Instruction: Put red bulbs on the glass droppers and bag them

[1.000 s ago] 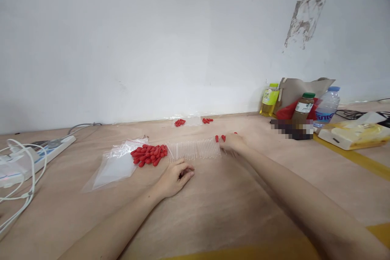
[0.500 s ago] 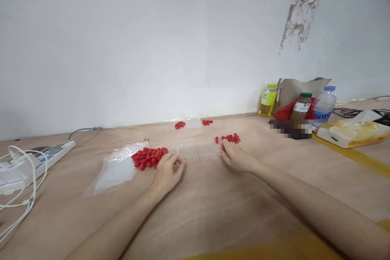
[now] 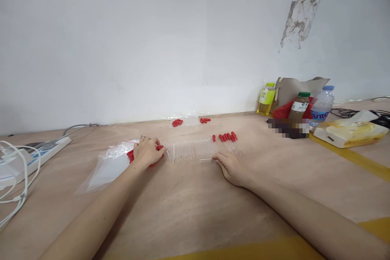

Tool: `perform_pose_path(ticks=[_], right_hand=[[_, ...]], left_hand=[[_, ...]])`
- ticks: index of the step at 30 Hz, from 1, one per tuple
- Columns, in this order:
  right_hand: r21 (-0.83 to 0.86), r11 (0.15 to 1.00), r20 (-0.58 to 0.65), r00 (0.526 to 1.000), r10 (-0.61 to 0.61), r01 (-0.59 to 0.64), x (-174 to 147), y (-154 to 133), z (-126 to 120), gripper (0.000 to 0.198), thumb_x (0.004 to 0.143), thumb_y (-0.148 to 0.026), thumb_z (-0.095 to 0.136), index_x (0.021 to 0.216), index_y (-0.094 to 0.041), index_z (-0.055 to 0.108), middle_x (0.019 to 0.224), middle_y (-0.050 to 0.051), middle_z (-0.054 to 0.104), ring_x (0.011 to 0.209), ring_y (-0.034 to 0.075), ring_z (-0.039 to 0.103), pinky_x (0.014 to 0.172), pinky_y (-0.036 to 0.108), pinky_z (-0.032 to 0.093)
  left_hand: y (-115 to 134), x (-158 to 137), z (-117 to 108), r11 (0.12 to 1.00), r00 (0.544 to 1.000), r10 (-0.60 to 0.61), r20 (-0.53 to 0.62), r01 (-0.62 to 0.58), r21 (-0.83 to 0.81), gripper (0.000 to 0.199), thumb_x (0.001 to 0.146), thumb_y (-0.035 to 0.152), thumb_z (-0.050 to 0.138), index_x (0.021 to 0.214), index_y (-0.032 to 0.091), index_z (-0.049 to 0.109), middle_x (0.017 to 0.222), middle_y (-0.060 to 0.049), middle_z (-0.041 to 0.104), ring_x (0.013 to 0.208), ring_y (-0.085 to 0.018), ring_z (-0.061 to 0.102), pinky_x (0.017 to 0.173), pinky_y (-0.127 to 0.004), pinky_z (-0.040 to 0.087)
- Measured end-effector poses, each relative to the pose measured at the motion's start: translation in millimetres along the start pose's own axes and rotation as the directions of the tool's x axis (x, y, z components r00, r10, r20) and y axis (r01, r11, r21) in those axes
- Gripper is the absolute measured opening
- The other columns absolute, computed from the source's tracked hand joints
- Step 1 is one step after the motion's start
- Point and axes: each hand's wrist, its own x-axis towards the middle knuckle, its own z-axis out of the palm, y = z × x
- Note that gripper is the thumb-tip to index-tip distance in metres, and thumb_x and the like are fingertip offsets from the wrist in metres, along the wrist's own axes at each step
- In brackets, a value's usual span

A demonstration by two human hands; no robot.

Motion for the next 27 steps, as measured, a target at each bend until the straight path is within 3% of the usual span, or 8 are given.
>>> perform_pose_path(ticks=[5,14,20,27], right_hand=[[0.020,1.000,-0.008,1.000,0.021,-0.021,0.6,0.1,0.9,0.023,0.081,-0.011,0.035,0.094,-0.017,0.053,0.086,0.007,0.057,0.082,0.017,0.052,0.073,0.030,0.043],[0.033,0.999,-0.014,1.000,0.010,-0.009,1.5,-0.3,1.0,0.023,0.083,-0.013,0.033,0.093,-0.017,0.053,0.084,0.007,0.056,0.080,0.016,0.052,0.073,0.030,0.043],[0.052,0.998,-0.008,1.000,0.021,-0.020,1.2,1.2,1.9,0.022,0.083,-0.014,0.034,0.094,-0.017,0.053,0.085,0.007,0.056,0.082,0.016,0.051,0.074,0.030,0.042],[0.037,0.998,0.014,0.999,0.041,-0.042,1.6,-2.9,-0.9,0.022,0.083,-0.014,0.033,0.093,-0.016,0.053,0.086,0.007,0.055,0.082,0.016,0.050,0.074,0.029,0.042]], left_hand=[[-8.3,14.5,3.0,0.999,0.991,-0.050,0.122,0.051,-0.005,0.043,0.077,0.050,0.033,0.087,0.022,0.064,0.102,-0.013,0.058,0.105,-0.034,0.043,0.080,-0.048,0.033],[-19.1,21.0,7.1,1.000,0.977,-0.003,0.214,0.006,-0.015,0.042,0.066,0.058,0.045,0.087,0.028,0.066,0.106,-0.011,0.055,0.108,-0.036,0.039,0.080,-0.051,0.032],[-18.0,13.0,7.9,0.998,0.991,0.027,0.127,-0.019,-0.060,0.036,0.067,0.055,0.049,0.080,0.024,0.062,0.103,-0.011,0.055,0.106,-0.034,0.040,0.080,-0.050,0.033],[-18.5,10.8,-0.3,0.967,0.997,0.078,-0.016,-0.079,-0.240,0.019,0.070,0.038,0.053,0.071,0.020,0.053,0.079,-0.004,0.061,0.083,-0.025,0.054,0.070,-0.036,0.040]])
